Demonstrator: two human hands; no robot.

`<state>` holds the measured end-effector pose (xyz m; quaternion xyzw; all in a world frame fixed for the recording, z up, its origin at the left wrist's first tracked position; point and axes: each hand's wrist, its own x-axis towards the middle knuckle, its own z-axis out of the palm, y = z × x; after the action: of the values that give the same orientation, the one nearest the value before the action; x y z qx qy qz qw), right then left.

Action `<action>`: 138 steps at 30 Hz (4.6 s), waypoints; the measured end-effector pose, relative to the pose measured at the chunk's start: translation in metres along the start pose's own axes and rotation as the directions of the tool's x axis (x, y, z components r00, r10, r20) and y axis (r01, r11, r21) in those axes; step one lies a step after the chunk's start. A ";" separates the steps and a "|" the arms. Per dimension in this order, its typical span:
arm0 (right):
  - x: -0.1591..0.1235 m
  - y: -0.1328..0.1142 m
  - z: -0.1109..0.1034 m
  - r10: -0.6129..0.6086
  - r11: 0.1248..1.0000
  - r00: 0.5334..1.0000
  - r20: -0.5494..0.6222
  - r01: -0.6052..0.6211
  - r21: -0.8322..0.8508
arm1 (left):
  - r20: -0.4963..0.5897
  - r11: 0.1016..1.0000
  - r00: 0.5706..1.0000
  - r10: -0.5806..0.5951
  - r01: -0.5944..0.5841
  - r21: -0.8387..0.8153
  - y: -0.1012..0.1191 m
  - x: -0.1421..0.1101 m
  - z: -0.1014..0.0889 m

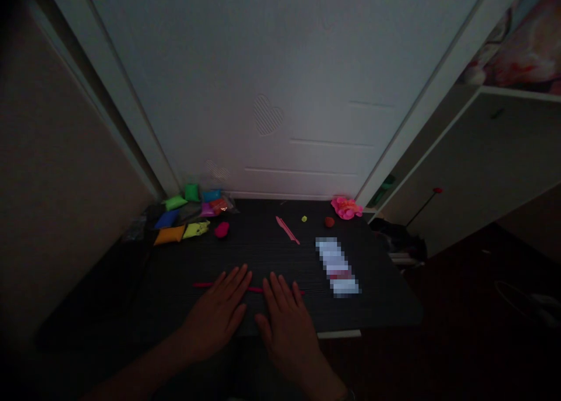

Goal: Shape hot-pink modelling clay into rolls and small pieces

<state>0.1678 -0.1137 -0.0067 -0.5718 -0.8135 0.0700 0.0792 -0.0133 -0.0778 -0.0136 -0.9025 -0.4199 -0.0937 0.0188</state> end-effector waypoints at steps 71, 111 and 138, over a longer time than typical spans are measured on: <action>-0.006 0.046 -0.023 0.303 0.951 0.951 -0.070 -0.296 0.085 | -0.012 0.985 0.992 -0.129 0.127 -0.113 -0.067 -0.008 -0.025; 0.040 -0.019 -0.014 0.317 0.088 0.946 0.065 -0.097 0.991 | 0.335 -0.691 0.712 -0.618 -0.287 -0.664 0.004 0.079 -0.060; 0.045 -0.001 -0.022 0.420 0.086 0.893 0.160 -0.215 0.973 | 0.255 -0.477 0.642 -0.723 -0.197 -0.856 -0.024 0.059 -0.044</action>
<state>0.1568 -0.0713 0.0173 -0.5501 -0.4210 0.5436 0.4739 -0.0016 -0.0226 0.0394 -0.2394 -0.3776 -0.6410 -0.6239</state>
